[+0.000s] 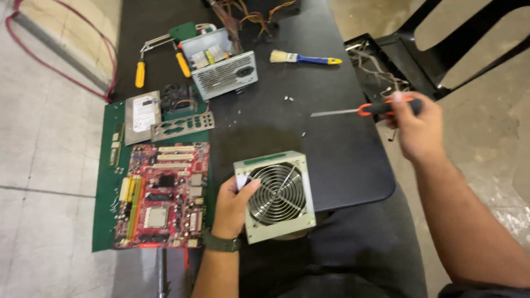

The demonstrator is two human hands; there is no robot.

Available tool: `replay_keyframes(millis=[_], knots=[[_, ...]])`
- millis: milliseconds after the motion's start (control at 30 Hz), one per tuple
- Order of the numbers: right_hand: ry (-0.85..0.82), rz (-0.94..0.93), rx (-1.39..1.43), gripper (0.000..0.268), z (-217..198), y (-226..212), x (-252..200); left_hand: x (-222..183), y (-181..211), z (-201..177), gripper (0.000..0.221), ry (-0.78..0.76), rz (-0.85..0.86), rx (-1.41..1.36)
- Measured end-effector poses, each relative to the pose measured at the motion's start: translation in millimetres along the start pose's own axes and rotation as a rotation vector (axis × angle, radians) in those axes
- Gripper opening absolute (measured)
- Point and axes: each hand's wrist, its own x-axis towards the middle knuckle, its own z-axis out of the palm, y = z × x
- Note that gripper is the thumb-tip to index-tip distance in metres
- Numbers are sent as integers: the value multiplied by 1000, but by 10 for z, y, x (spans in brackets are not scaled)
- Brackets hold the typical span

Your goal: Disassembling a computer power supply unit to remove and clean the fan grill using a screwdriver.

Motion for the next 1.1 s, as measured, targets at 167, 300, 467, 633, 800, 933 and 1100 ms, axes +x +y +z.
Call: replay_keyframes(millis=[167, 300, 467, 633, 800, 933, 1100], knots=[[-5, 59, 33, 25, 106, -227, -66, -23, 54, 3, 20, -15, -46, -33], [-19, 99, 85, 27, 52, -242, -90, -29, 22, -5, 21, -22, -46, -94], [-56, 132, 147, 29, 17, -227, -142, -28, 14, -7, 22, -39, -36, -110], [-71, 143, 141, 29, 6, -197, -161, -30, 10, -3, 14, -32, -9, -83], [-71, 129, 159, 30, -1, -196, -171, -34, 47, 14, 21, -29, -1, -68], [-68, 137, 118, 28, 15, -296, -206, -52, 99, 24, 21, -29, -24, -44], [-105, 24, -96, 26, 44, -542, -247, -72, 153, 38, 23, -22, -26, -15]])
